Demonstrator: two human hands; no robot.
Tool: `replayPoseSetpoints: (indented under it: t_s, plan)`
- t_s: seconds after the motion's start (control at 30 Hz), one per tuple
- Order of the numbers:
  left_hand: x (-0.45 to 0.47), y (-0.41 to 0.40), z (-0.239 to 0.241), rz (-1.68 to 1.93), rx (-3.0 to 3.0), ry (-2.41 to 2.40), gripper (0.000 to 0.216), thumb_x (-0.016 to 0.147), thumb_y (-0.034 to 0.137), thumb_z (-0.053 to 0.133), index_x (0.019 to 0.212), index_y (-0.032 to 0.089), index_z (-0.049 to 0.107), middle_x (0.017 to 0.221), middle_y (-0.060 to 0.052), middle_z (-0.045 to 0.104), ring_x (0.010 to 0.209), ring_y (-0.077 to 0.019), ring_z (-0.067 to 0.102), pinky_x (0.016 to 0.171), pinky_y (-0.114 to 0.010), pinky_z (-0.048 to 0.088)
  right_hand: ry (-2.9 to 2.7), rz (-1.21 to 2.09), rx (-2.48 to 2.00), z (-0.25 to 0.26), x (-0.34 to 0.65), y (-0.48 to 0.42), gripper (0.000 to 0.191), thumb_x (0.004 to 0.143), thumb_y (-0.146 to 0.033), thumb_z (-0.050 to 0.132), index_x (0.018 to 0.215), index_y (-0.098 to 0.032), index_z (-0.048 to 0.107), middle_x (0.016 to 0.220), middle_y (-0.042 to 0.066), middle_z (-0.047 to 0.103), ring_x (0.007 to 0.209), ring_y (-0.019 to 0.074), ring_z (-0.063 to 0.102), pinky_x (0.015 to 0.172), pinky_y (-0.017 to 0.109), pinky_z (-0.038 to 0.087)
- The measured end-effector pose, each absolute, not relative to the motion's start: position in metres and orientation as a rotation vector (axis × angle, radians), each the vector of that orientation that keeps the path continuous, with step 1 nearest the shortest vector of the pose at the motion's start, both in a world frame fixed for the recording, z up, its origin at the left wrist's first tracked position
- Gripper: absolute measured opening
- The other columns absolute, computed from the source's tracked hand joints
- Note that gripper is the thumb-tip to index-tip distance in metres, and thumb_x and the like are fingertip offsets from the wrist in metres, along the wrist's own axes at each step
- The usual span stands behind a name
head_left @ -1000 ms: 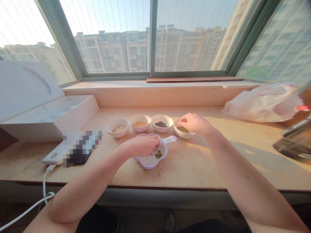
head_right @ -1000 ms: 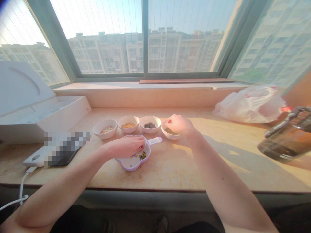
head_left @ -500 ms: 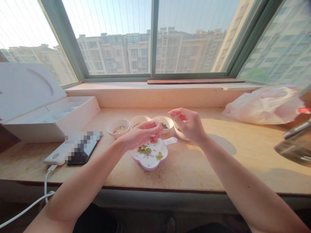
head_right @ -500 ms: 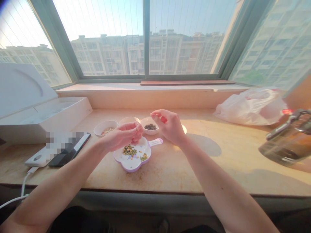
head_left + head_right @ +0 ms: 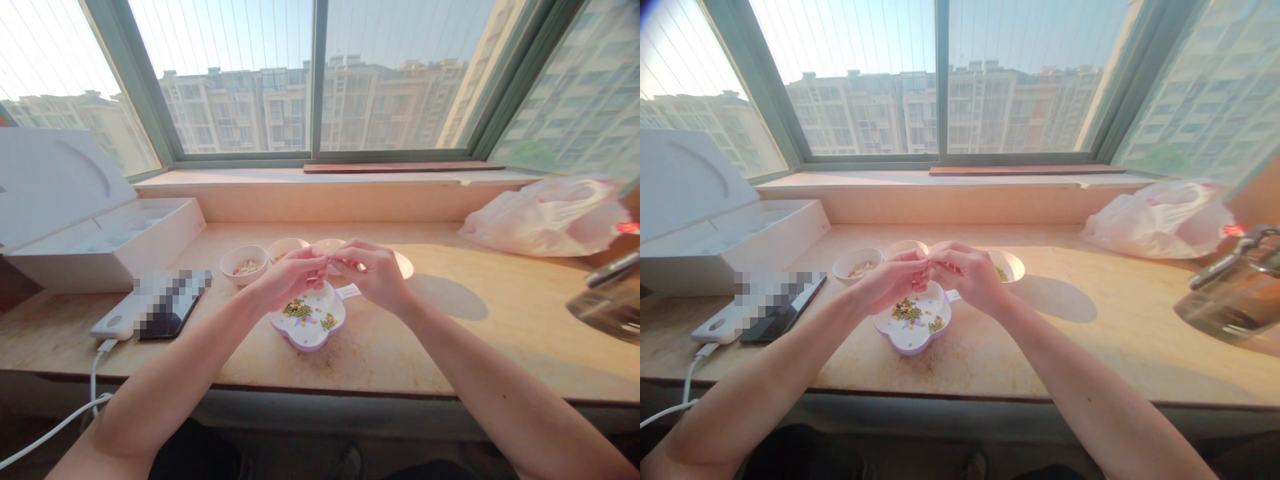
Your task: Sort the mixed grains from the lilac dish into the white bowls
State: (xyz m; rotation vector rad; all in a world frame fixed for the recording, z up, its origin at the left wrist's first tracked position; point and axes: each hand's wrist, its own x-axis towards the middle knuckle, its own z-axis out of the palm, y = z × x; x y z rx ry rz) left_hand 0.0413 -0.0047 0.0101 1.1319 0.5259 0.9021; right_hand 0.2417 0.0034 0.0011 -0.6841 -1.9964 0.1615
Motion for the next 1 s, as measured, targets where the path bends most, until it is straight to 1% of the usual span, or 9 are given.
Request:
replayPoseSetpoints:
  t_s: [0.1, 0.17, 0.27, 0.37, 0.47, 0.6, 0.7, 0.83, 1.0]
  plan:
    - [0.039, -0.003, 0.010, 0.925, 1.289, 0.611, 0.026, 0.087, 0.038, 0.075, 0.082, 0.016, 0.062, 0.075, 0.000, 0.059, 0.065, -0.0096, 0.050, 0.062, -0.024, 0.039, -1.991, 0.113, -0.746, 0.003, 0.243, 0.005, 0.018, 0.099, -0.032, 0.063, 0.098, -0.025, 0.079, 0.092, 0.003, 0.075, 0.071, 0.0139, 0.064, 0.068, 0.026, 0.052]
    - [0.037, -0.001, 0.009, 0.915, 1.553, 0.759, 0.024, 0.091, 0.038, 0.069, 0.083, 0.016, 0.067, 0.076, -0.002, 0.062, 0.066, -0.0115, 0.052, 0.062, -0.026, 0.039, -1.977, 0.089, -0.815, 0.005, 0.247, 0.009, 0.019, 0.099, -0.034, 0.062, 0.096, -0.023, 0.077, 0.092, 0.004, 0.074, 0.071, 0.0147, 0.064, 0.067, 0.027, 0.051]
    - [0.032, 0.003, 0.005, 0.761, 2.112, 0.963, 0.014, 0.089, 0.024, 0.066, 0.078, 0.017, 0.071, 0.076, -0.003, 0.067, 0.069, -0.0142, 0.056, 0.063, -0.027, 0.038, -1.945, 0.042, -1.011, 0.010, 0.258, 0.022, 0.020, 0.098, -0.035, 0.059, 0.094, -0.020, 0.073, 0.087, 0.005, 0.074, 0.068, 0.0156, 0.061, 0.066, 0.028, 0.048]
    - [0.031, 0.004, 0.003, 0.361, 2.472, 1.013, 0.010, 0.085, 0.016, 0.066, 0.076, 0.018, 0.072, 0.078, -0.002, 0.069, 0.069, -0.0147, 0.058, 0.063, -0.027, 0.038, -1.939, 0.018, -1.294, 0.016, 0.277, 0.037, 0.018, 0.094, -0.030, 0.059, 0.091, -0.020, 0.072, 0.082, 0.004, 0.074, 0.068, 0.0168, 0.062, 0.067, 0.029, 0.045]
    - [0.032, 0.002, 0.001, 0.054, 2.568, 1.104, 0.006, 0.086, 0.020, 0.069, 0.084, 0.018, 0.074, 0.082, -0.003, 0.071, 0.071, -0.0158, 0.060, 0.063, -0.027, 0.039, -1.956, 0.008, -1.598, 0.022, 0.298, 0.050, 0.016, 0.087, -0.027, 0.061, 0.084, -0.020, 0.075, 0.084, 0.005, 0.076, 0.075, 0.0192, 0.066, 0.067, 0.029, 0.044]
    - [0.034, 0.000, -0.002, 0.015, 2.609, 1.148, 0.010, 0.089, 0.019, 0.065, 0.086, 0.017, 0.074, 0.092, -0.005, 0.073, 0.081, -0.0188, 0.064, 0.070, -0.028, 0.045, -2.006, 0.184, -1.888, 0.023, 0.319, 0.059, 0.015, 0.081, -0.029, 0.067, 0.082, -0.021, 0.079, 0.089, 0.007, 0.079, 0.077, 0.0202, 0.069, 0.060, 0.028, 0.042]
    - [0.035, -0.001, -0.003, -0.046, 2.647, 1.178, 0.014, 0.092, 0.018, 0.059, 0.089, 0.017, 0.073, 0.093, -0.005, 0.071, 0.082, -0.0190, 0.064, 0.073, -0.029, 0.047, -2.054, 0.242, -1.939, 0.019, 0.326, 0.061, 0.014, 0.079, -0.029, 0.070, 0.083, -0.021, 0.081, 0.092, 0.007, 0.080, 0.076, 0.0201, 0.069, 0.059, 0.027, 0.042]
    - [0.037, 0.000, -0.008, -0.152, 2.715, 1.122, 0.018, 0.096, 0.020, 0.053, 0.090, 0.018, 0.069, 0.103, -0.005, 0.071, 0.086, -0.0183, 0.064, 0.075, -0.029, 0.047, -2.098, 0.222, -1.958, 0.016, 0.326, 0.061, 0.015, 0.079, -0.026, 0.069, 0.086, -0.021, 0.081, 0.090, 0.008, 0.079, 0.076, 0.0205, 0.069, 0.062, 0.028, 0.044]
    - [0.036, 0.003, -0.009, -0.061, 2.706, 1.095, 0.020, 0.099, 0.020, 0.048, 0.087, 0.018, 0.063, 0.106, -0.006, 0.070, 0.090, -0.0198, 0.064, 0.077, -0.032, 0.046, -2.020, 0.183, -2.002, 0.022, 0.319, 0.056, 0.017, 0.083, -0.029, 0.068, 0.090, -0.022, 0.082, 0.092, 0.009, 0.080, 0.079, 0.0224, 0.070, 0.065, 0.029, 0.045]
